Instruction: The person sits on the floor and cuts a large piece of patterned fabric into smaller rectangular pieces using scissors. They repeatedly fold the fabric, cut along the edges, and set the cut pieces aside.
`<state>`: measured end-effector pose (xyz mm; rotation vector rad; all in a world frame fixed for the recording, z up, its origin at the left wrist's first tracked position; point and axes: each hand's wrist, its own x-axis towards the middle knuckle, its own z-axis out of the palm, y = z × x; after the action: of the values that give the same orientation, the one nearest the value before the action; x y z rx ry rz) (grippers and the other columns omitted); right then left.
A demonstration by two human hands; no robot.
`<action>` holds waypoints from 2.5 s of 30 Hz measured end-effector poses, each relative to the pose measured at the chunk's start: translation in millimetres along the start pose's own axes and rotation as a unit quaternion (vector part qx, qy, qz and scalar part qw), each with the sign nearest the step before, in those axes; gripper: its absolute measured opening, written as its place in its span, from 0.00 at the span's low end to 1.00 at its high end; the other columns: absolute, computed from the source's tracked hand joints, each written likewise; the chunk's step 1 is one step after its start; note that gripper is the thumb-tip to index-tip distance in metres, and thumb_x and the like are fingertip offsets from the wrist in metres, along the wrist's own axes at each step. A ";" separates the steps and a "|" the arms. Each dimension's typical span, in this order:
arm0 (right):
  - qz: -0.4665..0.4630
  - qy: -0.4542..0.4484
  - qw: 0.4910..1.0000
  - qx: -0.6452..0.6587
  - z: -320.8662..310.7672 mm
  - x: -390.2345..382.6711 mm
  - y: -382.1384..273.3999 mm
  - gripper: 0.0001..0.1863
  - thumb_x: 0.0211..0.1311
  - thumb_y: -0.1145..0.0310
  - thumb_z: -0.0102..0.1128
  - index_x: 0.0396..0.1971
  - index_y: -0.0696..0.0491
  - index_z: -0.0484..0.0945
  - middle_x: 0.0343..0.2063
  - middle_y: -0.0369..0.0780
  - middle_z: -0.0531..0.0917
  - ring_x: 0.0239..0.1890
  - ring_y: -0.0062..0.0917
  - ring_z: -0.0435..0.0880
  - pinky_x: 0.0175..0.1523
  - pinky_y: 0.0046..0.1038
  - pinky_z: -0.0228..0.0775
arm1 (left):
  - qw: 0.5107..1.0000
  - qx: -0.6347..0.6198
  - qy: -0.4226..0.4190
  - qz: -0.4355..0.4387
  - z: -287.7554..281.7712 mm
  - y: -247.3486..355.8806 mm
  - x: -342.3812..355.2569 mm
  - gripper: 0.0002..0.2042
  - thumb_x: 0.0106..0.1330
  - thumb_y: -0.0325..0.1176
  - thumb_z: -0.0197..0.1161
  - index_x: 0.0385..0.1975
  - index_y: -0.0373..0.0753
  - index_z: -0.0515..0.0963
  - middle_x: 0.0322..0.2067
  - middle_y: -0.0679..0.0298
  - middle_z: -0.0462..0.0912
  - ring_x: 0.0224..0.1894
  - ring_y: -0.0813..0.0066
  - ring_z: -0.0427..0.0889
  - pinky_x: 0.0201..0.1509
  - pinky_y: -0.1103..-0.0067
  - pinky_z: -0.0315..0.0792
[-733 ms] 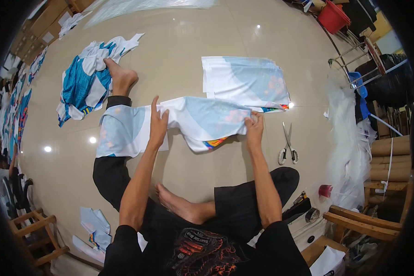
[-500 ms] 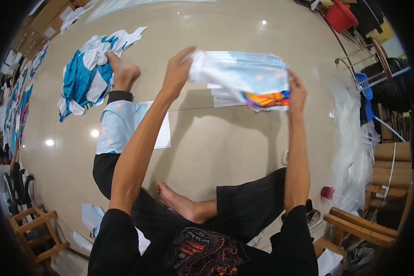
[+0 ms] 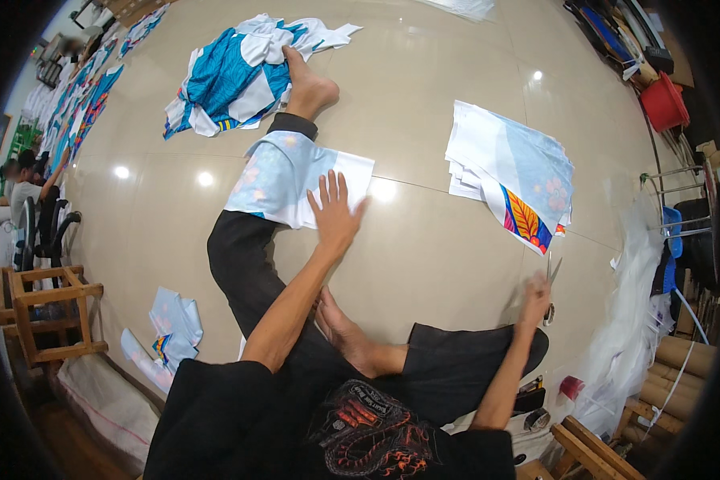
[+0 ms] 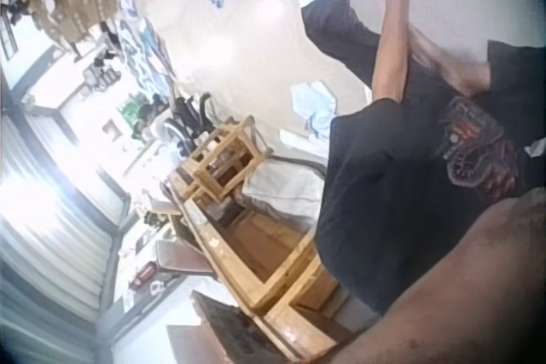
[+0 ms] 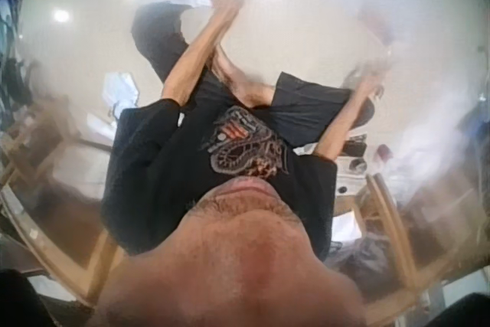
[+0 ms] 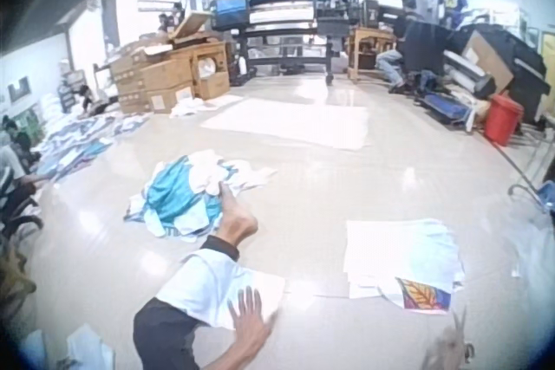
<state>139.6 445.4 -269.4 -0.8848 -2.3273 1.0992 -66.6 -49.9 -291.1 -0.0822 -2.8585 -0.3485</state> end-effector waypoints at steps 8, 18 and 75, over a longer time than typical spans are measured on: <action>0.175 -0.242 0.915 0.272 85.4 -149.3 -127.6 0.21 0.76 0.64 0.60 0.62 0.61 0.77 0.55 0.44 0.84 0.53 0.28 0.85 0.54 0.28 0.78 | 0.660 -0.614 -0.334 -0.276 -62.8 90.8 -6.9 0.28 0.84 0.51 0.42 0.73 0.36 0.65 0.72 0.56 0.68 0.77 0.63 0.61 0.80 0.64 0.53; 0.114 -0.025 0.959 0.257 41.8 -71.9 -156.7 0.33 0.80 0.49 0.53 0.70 0.61 0.70 0.67 0.47 0.75 0.69 0.33 0.73 0.73 0.36 0.62 | 0.278 -0.891 -0.320 -0.163 -230.2 127.0 27.5 0.26 0.82 0.46 0.48 0.70 0.35 0.67 0.66 0.57 0.77 0.67 0.62 0.76 0.74 0.63 0.67; 0.001 -0.198 0.972 0.123 100.7 -97.2 -108.8 0.22 0.68 0.78 0.60 0.62 0.57 0.81 0.56 0.38 0.85 0.33 0.15 0.76 0.37 0.22 0.75 | 0.949 -0.310 -0.044 -0.019 -65.8 -35.4 -72.2 0.27 0.71 0.21 0.58 0.71 0.34 0.69 0.69 0.38 0.70 0.69 0.40 0.72 0.72 0.62 0.67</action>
<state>108.3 271.7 -253.1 -0.6178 -2.4167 1.6496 16.4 -102.0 -256.5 -0.1607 -2.7188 -1.2659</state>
